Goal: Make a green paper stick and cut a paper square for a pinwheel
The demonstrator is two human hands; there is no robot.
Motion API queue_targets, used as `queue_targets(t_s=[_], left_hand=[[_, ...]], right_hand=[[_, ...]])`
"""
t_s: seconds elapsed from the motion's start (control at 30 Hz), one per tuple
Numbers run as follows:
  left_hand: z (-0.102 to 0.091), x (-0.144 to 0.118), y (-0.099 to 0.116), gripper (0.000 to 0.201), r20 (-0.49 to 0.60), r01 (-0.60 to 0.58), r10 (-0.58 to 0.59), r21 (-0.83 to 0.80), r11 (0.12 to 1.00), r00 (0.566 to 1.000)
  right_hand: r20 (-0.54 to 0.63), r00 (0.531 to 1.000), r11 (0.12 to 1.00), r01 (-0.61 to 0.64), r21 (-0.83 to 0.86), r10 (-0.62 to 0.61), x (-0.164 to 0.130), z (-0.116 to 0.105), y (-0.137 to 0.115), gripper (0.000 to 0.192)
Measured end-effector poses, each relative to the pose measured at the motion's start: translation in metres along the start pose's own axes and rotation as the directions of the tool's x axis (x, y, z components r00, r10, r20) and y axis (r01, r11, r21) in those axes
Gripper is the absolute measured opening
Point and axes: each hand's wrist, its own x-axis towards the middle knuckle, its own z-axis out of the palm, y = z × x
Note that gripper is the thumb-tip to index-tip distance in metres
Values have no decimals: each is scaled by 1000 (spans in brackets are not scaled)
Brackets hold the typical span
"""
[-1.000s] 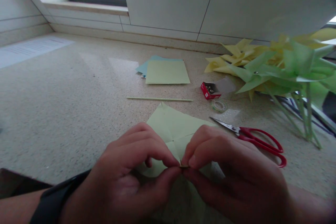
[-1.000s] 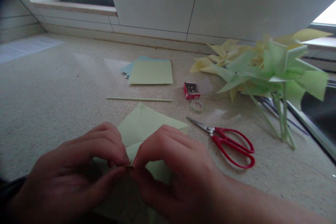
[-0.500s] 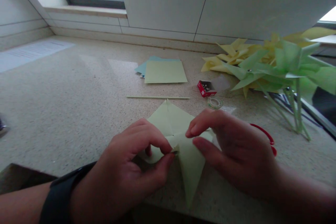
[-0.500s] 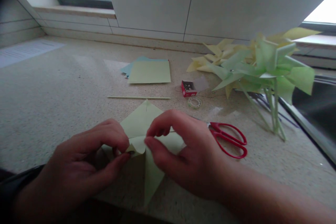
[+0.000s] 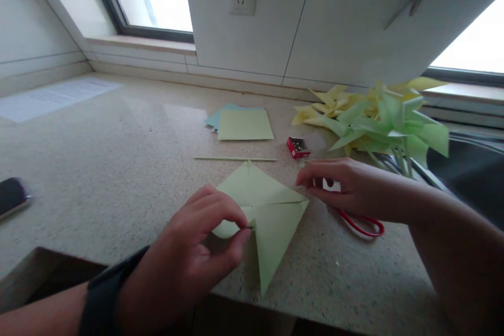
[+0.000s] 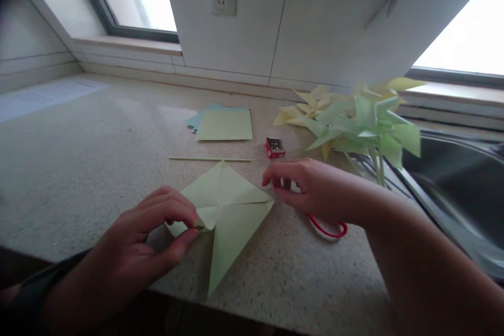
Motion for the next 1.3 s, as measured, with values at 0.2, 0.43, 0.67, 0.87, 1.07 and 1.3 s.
queue_targets(t_s=[0.2, 0.43, 0.67, 0.87, 1.07, 1.3], left_hand=[[-12, 5, -3, 11, 72, 44, -48, 65, 997, 996], [-6, 0, -6, 9, 44, 87, -87, -5, 996, 995], [-2, -5, -9, 18, 35, -25, 25, -5, 1000, 999], [-1, -7, -11, 17, 95, 1, 1, -25, 1000, 995], [-2, -5, -9, 18, 111, 37, -34, -26, 999, 993], [-3, -4, -8, 20, 121, 39, -38, -9, 999, 992]], right_hand=[[94, 995, 999, 34, 31, -37, -1, 7, 3, 19], [106, 989, 989, 89, 116, -101, 5, 13, 5, 12], [136, 986, 992, 81, 95, -93, 2, 12, 7, 16], [112, 981, 968, 131, 213, -158, 4, 11, 2, 13], [31, 988, 952, 135, 274, -149, -1, 12, -15, 10], [-151, 984, 941, 136, 310, -93, 3, 33, -32, 13]])
